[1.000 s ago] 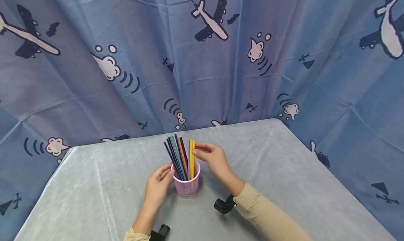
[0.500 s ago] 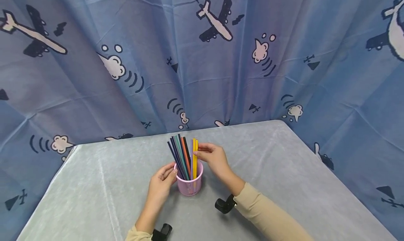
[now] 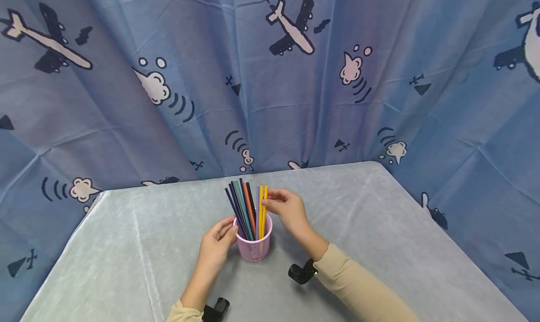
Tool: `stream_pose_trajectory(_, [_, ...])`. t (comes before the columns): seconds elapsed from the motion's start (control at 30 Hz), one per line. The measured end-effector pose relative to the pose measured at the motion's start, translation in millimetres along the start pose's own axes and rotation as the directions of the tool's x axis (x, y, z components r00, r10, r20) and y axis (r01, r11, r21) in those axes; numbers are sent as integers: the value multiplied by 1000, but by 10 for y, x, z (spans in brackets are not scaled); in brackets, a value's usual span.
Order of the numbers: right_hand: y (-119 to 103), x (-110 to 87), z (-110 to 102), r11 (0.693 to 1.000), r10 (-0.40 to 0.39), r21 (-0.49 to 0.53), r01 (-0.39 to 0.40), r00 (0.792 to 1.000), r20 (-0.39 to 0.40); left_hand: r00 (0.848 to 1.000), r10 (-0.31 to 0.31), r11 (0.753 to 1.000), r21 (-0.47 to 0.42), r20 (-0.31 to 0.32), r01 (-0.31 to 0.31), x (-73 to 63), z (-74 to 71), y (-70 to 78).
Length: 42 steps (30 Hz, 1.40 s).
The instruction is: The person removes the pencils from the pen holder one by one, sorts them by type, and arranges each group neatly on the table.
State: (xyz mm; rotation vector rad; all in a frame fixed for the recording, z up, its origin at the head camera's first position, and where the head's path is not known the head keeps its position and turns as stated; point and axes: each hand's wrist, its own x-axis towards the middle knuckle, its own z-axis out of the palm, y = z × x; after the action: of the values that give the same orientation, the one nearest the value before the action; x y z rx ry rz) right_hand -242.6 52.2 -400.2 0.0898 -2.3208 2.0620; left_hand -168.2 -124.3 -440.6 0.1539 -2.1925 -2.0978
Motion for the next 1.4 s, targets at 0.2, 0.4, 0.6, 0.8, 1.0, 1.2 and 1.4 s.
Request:
stream_pose_trajectory(0.2, [-74, 37, -61, 1000, 12, 15, -12, 1000, -14, 1000, 21, 1000, -2, 6, -21, -11, 0, -2])
stream_pose_trajectory(0.4, [-221, 79, -161, 999, 9, 32, -9, 1000, -26, 1000, 9, 1000, -9, -3, -9, 2, 3, -13])
stream_pose_trajectory(0.6, [-366, 97, -255, 999, 4, 48, -2, 999, -36, 1000, 2, 1000, -10, 8, -2, -19, 15, 7])
stream_pose_trajectory(0.8, [-465, 118, -330, 997, -9, 78, 12, 999, -42, 1000, -11, 1000, -9, -1, 11, -14, 14, 7])
stream_pose_trajectory(1.0, [-528, 131, -396, 996, -44, 82, 47, 998, -33, 1000, -7, 1000, -13, -11, 6, 7, 8, -6])
stream_pose_trajectory(1.2, [-595, 130, -453, 993, -60, 96, 63, 998, -32, 1000, 4, 1000, -18, -8, -4, 7, 5, -10])
stream_pose_trajectory(1.4, [-622, 163, -525, 992, -41, 121, 44, 999, -27, 1000, 11, 1000, -23, 0, -11, -5, 6, -7])
